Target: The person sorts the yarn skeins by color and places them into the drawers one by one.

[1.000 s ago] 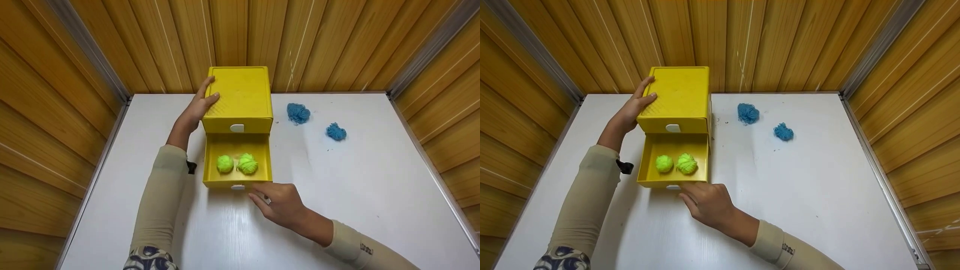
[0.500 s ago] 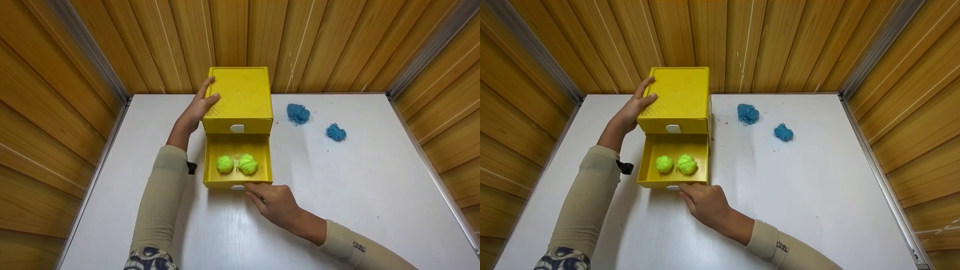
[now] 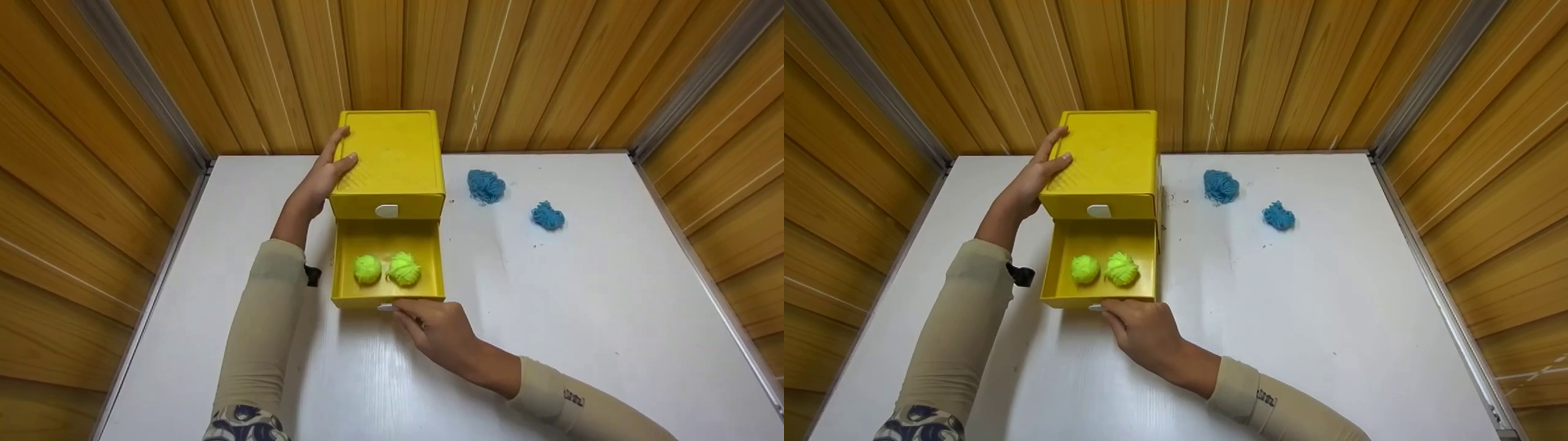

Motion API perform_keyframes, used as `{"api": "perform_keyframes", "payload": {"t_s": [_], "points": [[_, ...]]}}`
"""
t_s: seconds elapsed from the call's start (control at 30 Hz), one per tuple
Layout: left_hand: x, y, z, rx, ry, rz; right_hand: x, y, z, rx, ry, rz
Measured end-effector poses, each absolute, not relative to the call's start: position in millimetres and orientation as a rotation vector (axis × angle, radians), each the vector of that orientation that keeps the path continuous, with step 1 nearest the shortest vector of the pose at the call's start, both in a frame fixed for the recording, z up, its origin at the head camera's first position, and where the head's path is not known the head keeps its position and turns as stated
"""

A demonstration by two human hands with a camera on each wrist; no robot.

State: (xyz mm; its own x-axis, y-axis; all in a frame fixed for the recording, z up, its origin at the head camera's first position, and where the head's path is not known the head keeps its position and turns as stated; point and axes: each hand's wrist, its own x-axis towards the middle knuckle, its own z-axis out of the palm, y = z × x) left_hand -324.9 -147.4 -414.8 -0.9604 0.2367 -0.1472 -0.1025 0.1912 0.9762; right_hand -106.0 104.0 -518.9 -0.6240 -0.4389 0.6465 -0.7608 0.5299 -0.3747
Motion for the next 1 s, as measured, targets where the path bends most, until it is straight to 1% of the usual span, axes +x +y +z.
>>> {"api": "perform_keyframes", "payload": {"t_s": [1.0], "points": [[-322.1, -148.1, -415.0, 0.147, 2.190, 1.860, -108.0, 97.0, -523.9, 0.903, -2.261, 0.891]]}}
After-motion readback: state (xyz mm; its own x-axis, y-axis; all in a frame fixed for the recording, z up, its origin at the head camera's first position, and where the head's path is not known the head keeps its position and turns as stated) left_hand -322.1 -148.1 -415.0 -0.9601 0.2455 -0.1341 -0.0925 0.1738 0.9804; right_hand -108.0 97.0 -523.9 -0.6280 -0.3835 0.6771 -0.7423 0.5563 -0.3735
